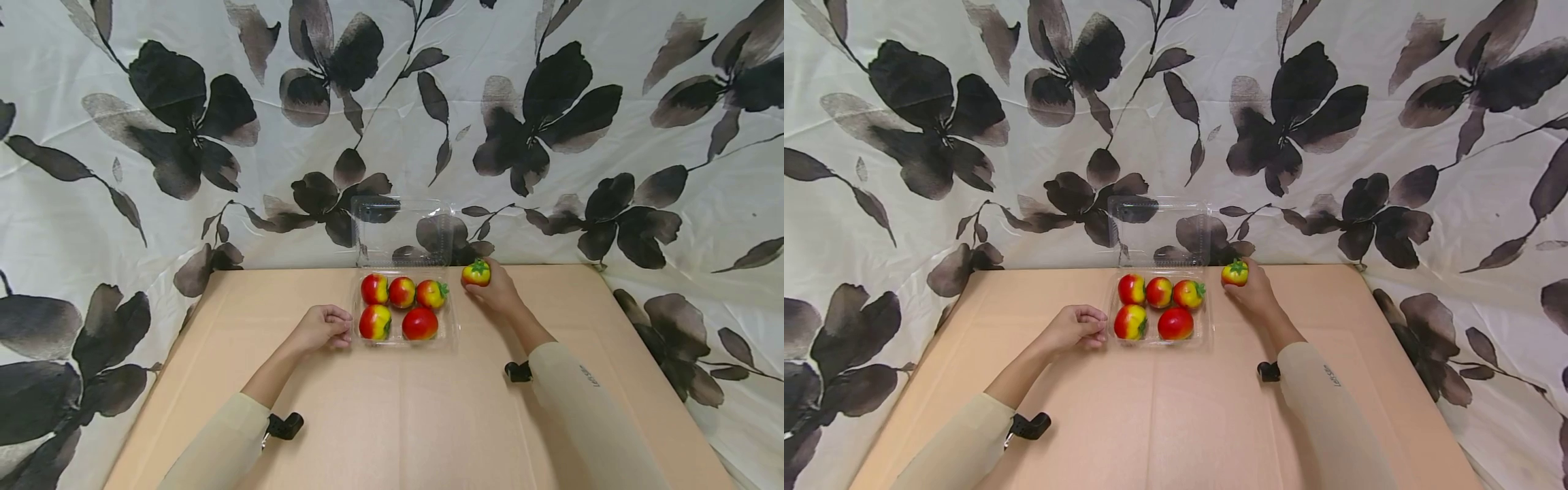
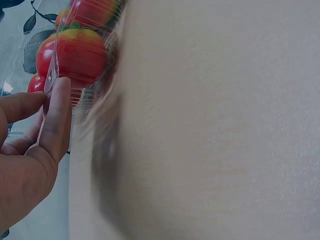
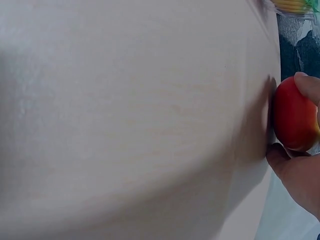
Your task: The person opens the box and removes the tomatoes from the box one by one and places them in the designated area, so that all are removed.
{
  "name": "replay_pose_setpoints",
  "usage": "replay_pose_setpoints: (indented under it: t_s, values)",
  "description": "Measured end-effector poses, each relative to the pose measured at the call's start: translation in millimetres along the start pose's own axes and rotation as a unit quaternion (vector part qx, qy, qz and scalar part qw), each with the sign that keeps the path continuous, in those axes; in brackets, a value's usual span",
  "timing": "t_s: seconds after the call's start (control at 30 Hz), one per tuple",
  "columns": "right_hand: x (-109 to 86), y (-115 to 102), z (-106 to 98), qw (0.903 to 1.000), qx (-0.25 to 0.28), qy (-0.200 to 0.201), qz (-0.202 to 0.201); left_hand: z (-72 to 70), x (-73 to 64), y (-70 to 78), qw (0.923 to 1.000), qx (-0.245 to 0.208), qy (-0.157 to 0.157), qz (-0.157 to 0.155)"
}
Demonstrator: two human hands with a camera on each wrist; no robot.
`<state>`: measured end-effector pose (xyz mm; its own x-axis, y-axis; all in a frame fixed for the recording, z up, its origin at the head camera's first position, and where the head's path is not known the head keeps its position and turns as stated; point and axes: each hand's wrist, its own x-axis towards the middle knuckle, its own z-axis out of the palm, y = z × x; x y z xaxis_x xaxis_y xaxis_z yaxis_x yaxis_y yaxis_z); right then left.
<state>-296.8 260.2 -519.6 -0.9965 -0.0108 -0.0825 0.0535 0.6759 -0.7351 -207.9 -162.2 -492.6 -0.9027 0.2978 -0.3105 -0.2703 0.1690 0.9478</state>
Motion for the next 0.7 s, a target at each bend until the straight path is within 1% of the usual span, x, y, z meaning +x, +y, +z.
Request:
replay_pose_setpoints:
  t_s: [0.17,0.37,0.6,0.7]
  values:
    - [-1.8,-3.2,-0.7,1.0000,0.004,-0.003,0.002,0.4,-1.7,0.4,1.0000,-0.005,0.002,-0.001]
    - [-0.9,-1.9,-0.5,0.9999,0.008,-0.005,-0.003,-0.9,-2.3,-1.0,0.9998,-0.007,-0.011,0.015]
    - [1.2,0.3,-1.0,0.9999,0.014,-0.007,-0.005,1.0,-1.3,0.8,1.0000,0.002,0.004,-0.006]
    - [1.6,1.2,-2.2,0.9999,0.012,-0.007,-0.004,0.4,-1.0,0.9,1.0000,0.005,0.005,-0.004]
